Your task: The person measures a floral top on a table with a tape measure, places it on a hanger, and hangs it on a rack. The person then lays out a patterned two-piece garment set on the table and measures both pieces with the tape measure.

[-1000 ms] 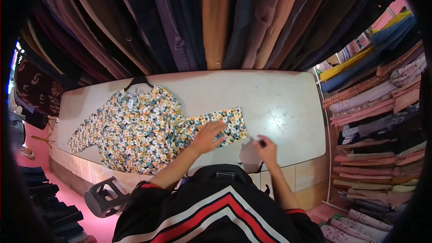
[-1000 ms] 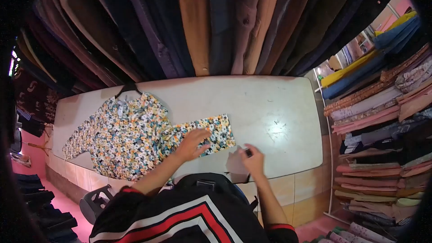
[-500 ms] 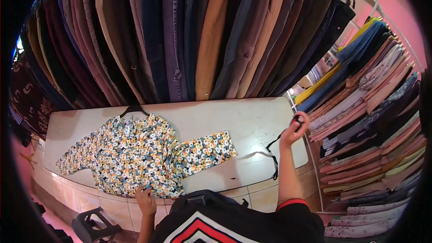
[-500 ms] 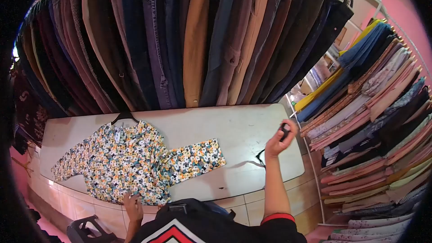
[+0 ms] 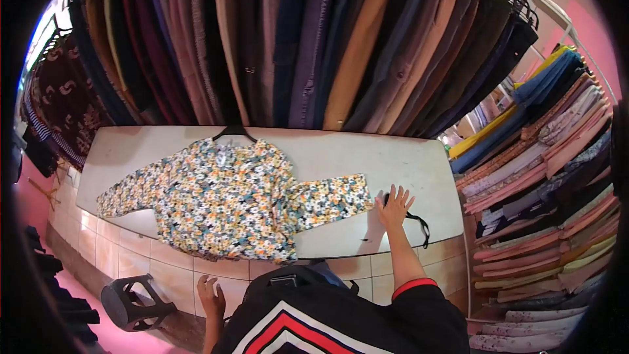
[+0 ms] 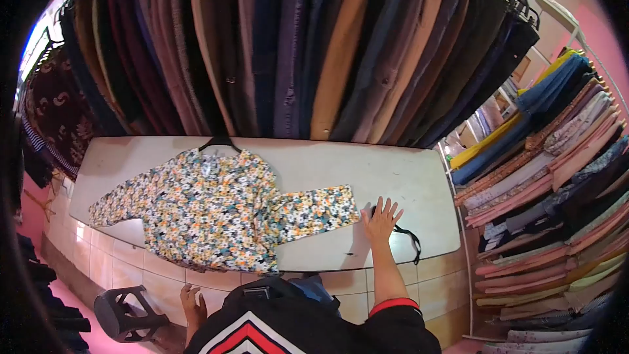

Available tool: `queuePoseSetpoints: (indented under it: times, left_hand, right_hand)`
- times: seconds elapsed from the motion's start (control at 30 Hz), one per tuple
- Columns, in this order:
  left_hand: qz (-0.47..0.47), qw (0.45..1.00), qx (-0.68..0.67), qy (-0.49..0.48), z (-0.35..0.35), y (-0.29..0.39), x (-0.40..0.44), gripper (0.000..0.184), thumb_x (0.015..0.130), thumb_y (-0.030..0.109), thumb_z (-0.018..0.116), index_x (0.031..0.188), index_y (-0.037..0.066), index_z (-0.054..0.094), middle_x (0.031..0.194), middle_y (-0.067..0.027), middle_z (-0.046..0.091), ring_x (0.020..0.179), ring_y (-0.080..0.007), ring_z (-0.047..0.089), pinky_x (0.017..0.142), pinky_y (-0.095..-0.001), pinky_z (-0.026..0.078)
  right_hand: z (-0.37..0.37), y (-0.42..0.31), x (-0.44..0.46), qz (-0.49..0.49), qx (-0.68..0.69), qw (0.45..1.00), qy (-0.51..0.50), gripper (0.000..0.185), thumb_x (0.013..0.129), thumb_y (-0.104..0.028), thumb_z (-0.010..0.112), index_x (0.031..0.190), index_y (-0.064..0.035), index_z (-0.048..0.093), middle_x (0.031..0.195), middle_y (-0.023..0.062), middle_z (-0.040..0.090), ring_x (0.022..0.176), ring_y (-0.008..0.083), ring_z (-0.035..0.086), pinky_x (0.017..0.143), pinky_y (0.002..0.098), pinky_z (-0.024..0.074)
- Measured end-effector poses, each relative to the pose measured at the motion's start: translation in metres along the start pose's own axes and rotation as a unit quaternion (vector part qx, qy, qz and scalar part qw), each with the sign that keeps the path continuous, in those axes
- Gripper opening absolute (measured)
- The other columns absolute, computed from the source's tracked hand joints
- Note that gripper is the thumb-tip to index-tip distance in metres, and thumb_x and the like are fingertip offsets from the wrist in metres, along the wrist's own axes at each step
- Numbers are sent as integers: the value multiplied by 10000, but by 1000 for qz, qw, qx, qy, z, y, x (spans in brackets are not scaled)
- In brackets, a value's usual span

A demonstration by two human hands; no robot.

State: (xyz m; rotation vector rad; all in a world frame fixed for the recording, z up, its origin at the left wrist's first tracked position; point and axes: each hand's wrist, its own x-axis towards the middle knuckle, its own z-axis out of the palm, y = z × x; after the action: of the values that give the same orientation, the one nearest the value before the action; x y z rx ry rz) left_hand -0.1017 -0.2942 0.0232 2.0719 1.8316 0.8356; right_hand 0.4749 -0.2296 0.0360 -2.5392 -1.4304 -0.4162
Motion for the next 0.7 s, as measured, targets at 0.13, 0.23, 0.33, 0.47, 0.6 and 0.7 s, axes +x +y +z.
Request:
queuePoseSetpoints:
  times: [0.13, 0.23, 0.33, 0.47, 0.6, 0.7]
  left_hand:
    - [14, 1000, -26, -1, -1, -21, -6, 265, 715, -46, 606, 967, 30, 578, 1098, -212, 511, 1055, -378, 482, 902, -438, 401]
    - [30, 999, -33, -9, -12, -32, -10, 261, 706, -44, 608, 954, 35, 585, 1088, -207, 517, 1034, -372, 493, 882, -435, 410]
    - [28, 999, -27, -3, -29, -47, -17, 245, 701, -44, 605, 933, 34, 590, 1077, -210, 521, 1000, -372, 505, 855, -427, 420]
    - [6, 1000, -26, 2, -36, -83, -38, 240, 694, -32, 614, 922, 41, 595, 1059, -215, 523, 983, -373, 510, 842, -424, 425]
    - [1, 1000, -24, -11, -36, -109, -54, 238, 687, -19, 625, 909, 56, 585, 1016, -204, 526, 970, -373, 507, 836, -436, 413]
    - [-18, 999, -49, 0, -27, -115, -53, 232, 677, -12, 635, 887, 71, 581, 973, -175, 531, 972, -355, 503, 846, -422, 398]
  right_hand:
    - [-12, -73, -22, -144, 193, 969, -59, 603, 846, -439, 532, 1326, -88, 430, 1390, 203, 336, 1282, 409, 292, 1052, 515, 222]
    - [-1, -119, -62, -316, 144, 928, -139, 627, 828, -439, 555, 1373, -188, 372, 1414, 179, 309, 1288, 394, 293, 1054, 545, 205]
    - [12, -140, -69, -377, 79, 919, -90, 659, 835, -431, 536, 1401, -187, 302, 1425, 142, 308, 1303, 376, 286, 1054, 602, 149]
    - [31, -99, -23, -40, 48, 987, -151, 620, 906, -431, 417, 1365, -21, 336, 1454, 185, 255, 1366, 397, 150, 1064, 594, 71]
    - [13, -113, -23, 46, 102, 994, -20, 622, 909, -397, 457, 1329, 49, 353, 1411, 305, 237, 1311, 484, 185, 1049, 580, 167]
    - [22, -153, -61, -28, 221, 975, 20, 640, 873, -325, 526, 1324, 86, 334, 1372, 375, 223, 1294, 526, 168, 1058, 553, 184]
